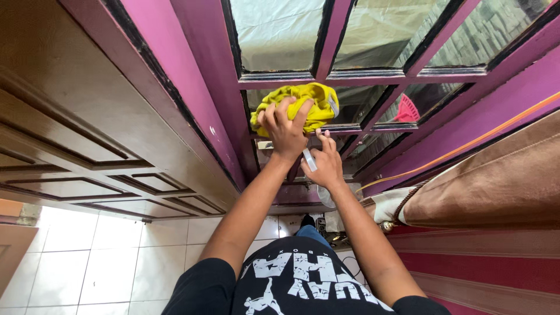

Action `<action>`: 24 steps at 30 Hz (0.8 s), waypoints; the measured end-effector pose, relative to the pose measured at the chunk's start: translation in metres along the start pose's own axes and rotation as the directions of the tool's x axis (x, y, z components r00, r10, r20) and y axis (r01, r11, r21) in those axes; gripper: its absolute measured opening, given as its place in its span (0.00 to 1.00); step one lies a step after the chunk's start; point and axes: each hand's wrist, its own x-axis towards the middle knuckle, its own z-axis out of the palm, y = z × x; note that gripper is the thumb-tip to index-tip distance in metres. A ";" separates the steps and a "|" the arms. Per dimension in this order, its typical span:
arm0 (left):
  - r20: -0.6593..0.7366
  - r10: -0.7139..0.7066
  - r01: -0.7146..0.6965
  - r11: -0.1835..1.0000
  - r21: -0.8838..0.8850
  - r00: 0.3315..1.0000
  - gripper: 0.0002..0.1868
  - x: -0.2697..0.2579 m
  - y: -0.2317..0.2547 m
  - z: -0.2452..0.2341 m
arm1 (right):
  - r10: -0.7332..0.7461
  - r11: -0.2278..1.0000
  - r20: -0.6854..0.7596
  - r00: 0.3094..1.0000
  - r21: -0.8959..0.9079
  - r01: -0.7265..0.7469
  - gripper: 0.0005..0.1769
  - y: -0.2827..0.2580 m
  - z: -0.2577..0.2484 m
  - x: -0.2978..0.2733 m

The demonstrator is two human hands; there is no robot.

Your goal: The person cleans glass window panes in a door by spraying them with liquid and wiping the glass with a yellow cloth.

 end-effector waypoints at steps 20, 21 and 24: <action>0.029 0.016 -0.019 0.995 0.093 0.999 0.16 0.031 0.002 -0.014 | -0.043 0.998 -0.076 0.996 -0.046 0.040 0.15 -0.006 0.002 0.001; 0.001 0.040 -0.039 0.993 0.110 0.999 0.16 0.025 0.000 -0.011 | -0.010 0.999 -0.042 0.999 -0.032 0.008 0.15 -0.006 0.001 0.001; -0.008 0.085 -0.082 0.985 0.149 0.996 0.17 -0.014 -0.015 0.012 | 0.041 0.999 -0.001 0.999 -0.018 -0.041 0.16 -0.005 0.002 0.003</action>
